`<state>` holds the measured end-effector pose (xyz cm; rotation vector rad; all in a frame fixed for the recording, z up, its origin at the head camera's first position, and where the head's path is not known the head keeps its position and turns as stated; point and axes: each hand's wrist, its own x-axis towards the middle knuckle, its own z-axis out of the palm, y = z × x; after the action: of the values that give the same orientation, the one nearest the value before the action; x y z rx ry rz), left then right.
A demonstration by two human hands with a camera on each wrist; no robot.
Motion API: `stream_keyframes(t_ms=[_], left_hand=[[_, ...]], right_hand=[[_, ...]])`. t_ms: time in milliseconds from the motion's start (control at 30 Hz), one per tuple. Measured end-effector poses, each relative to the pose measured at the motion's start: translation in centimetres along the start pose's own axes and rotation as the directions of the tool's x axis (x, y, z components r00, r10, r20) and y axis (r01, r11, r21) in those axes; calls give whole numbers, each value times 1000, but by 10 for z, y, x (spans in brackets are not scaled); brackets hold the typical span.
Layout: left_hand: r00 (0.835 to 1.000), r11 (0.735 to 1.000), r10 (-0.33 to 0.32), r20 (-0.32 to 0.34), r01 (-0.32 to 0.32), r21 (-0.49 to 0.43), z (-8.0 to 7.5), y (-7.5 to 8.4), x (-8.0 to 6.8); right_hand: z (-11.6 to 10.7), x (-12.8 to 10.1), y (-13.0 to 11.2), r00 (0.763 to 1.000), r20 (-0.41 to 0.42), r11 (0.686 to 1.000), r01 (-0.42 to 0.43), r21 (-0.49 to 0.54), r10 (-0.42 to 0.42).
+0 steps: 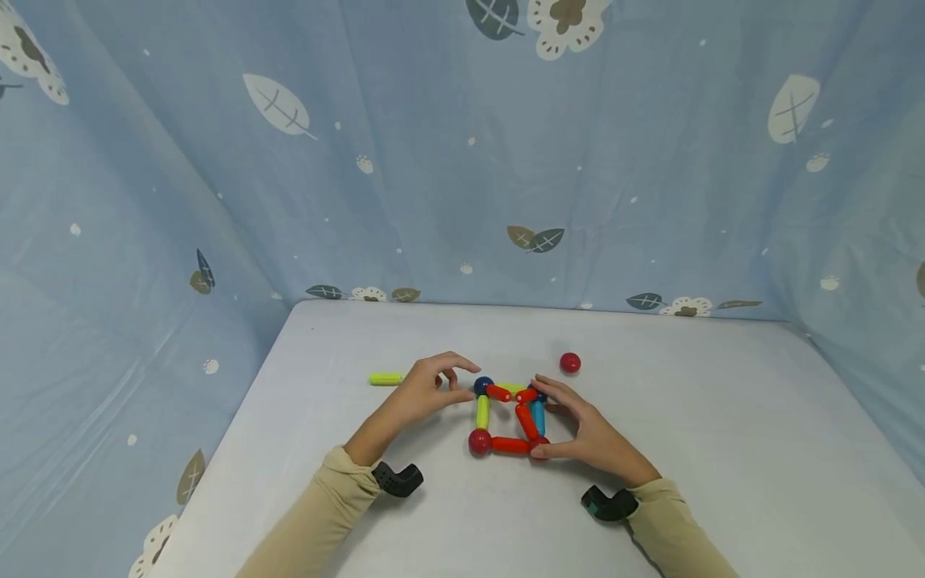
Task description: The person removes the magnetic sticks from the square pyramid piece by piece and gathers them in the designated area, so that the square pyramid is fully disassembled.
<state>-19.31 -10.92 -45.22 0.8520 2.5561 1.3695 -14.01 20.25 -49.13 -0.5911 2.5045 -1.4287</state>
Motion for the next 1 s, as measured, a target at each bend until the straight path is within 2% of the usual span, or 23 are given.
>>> stream_keyframes(t_ms=[133, 267, 400, 600, 800, 1000], left_hand=[[998, 1000, 11, 64, -10, -12, 10, 2, 9], [992, 1000, -6, 124, 9, -26, 15, 4, 16], [987, 999, -18, 157, 24, -40, 19, 3, 20], [990, 999, -10, 141, 17, -48, 25, -1, 22], [995, 998, 20, 97, -14, -62, 29, -2, 24], [998, 997, 21, 61, -16, -79, 33, -2, 23]], right_hand=[[0, 0, 2, 1000, 4, 1000, 0, 0, 0], [0, 0, 3, 1000, 6, 1000, 2, -1, -2], [0, -1, 2, 1000, 7, 1000, 4, -3, -4], [-1, -1, 1, 1000, 8, 1000, 9, -2, -9], [-2, -1, 2, 1000, 5, 1000, 20, -5, -20], [-2, 0, 2, 1000, 7, 1000, 16, -8, -16]])
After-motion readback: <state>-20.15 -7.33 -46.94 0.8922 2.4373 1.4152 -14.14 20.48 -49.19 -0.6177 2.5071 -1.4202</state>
